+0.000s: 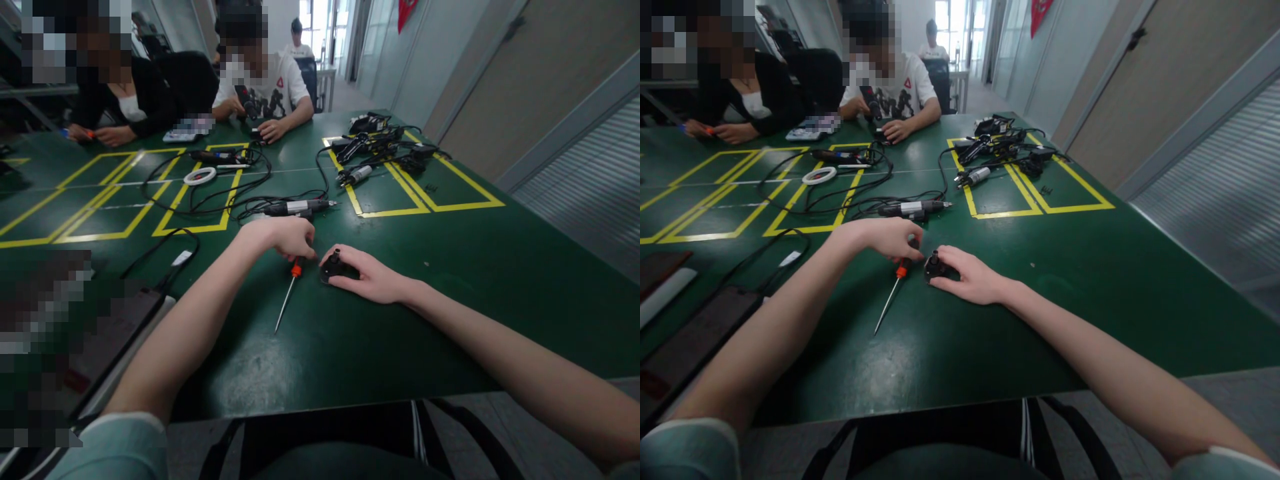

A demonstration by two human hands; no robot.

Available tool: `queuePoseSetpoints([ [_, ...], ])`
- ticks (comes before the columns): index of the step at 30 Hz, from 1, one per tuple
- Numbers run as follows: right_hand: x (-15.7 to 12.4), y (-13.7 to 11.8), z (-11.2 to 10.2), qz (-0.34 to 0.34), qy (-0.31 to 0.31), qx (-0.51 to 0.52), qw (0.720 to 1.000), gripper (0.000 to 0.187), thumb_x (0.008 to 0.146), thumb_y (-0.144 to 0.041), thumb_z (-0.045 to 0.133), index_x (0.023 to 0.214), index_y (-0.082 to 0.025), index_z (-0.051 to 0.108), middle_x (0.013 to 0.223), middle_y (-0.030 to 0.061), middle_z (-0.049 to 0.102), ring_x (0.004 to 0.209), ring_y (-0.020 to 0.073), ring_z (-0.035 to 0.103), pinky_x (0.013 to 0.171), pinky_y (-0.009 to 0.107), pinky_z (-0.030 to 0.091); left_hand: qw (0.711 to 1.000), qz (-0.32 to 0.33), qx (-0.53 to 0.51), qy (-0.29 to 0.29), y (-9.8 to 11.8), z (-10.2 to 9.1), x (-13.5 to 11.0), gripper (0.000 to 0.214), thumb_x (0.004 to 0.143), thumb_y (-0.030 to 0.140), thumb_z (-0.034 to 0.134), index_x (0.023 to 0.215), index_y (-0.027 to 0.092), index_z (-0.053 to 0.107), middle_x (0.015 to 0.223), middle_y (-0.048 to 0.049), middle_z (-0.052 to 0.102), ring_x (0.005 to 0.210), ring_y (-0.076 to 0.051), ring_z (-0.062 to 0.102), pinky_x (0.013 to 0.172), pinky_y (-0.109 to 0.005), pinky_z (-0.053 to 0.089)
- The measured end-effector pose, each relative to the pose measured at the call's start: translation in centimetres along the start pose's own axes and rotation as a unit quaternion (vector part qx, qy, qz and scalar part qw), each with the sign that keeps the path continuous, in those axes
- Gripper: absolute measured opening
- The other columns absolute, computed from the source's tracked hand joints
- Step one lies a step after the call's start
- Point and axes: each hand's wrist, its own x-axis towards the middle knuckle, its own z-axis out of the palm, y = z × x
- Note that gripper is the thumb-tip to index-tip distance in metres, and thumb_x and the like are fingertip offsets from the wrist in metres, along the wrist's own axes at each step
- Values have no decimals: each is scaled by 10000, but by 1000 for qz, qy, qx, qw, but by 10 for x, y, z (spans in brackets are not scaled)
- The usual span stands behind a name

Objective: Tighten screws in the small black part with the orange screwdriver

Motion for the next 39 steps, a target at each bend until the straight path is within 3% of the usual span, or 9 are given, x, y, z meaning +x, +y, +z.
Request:
queuePoseSetpoints([
  [5,-4,-4,-6,71,7,194,978,286,1059,-477,522,1085,-202,597,967,45,638,872,201,611,842,364,530,996,-3,-71,-45,2,6,2,579,874,375,670,1402,159,573,681,-12,700,650,-214,680,596,-273,508],
  [7,-4,-2,-5,83,2,288,954,335,1010,-532,572,989,-198,575,842,4,591,692,155,559,699,320,501,998,15,-56,-29,3,1,-3,651,857,382,682,1457,170,546,774,-35,748,689,-216,703,601,-264,505],
  [11,-5,3,-3,102,-6,373,922,418,909,-609,607,832,-205,534,660,-56,484,453,84,352,442,254,299,992,113,-54,30,6,-11,-18,767,836,359,684,1549,178,466,972,-40,796,754,-193,729,678,-253,510],
  [14,-5,4,-4,117,-11,369,922,402,907,-593,546,795,-207,535,603,-64,445,419,77,283,389,241,224,974,198,-65,85,14,-12,-25,710,837,337,682,1512,205,510,1073,-33,789,830,-171,733,756,-237,500],
  [17,-6,2,-6,128,-15,349,928,398,913,-559,512,783,-190,581,542,-62,438,399,80,284,373,233,206,963,244,-58,100,24,-3,-22,533,851,382,715,1341,188,635,1011,-39,781,826,-181,719,740,-250,483],
  [22,-6,-4,-10,130,-16,307,943,418,950,-495,488,796,-154,673,489,-80,396,390,84,304,386,230,247,962,244,-48,113,31,12,-9,320,837,324,742,1110,174,667,867,-31,758,725,-186,679,630,-266,424],
  [32,-4,-10,-8,143,-1,208,968,446,962,-514,427,741,-186,633,530,-65,408,451,111,375,450,261,319,959,255,-97,78,27,14,-1,342,786,275,744,1085,189,604,761,17,708,698,-181,666,631,-261,421],
  [36,-1,-7,-8,132,35,158,978,379,913,-458,489,611,-228,487,558,-46,415,535,118,384,528,275,312,963,241,-68,97,31,15,-1,369,780,276,719,1118,180,608,800,7,690,691,-178,630,614,-269,401],
  [39,0,-3,-8,130,65,127,981,353,883,-407,538,588,-222,485,550,-49,405,556,120,359,562,289,281,965,233,-31,115,34,18,0,381,782,277,700,1139,179,609,819,-9,701,691,-190,633,604,-279,390],
])
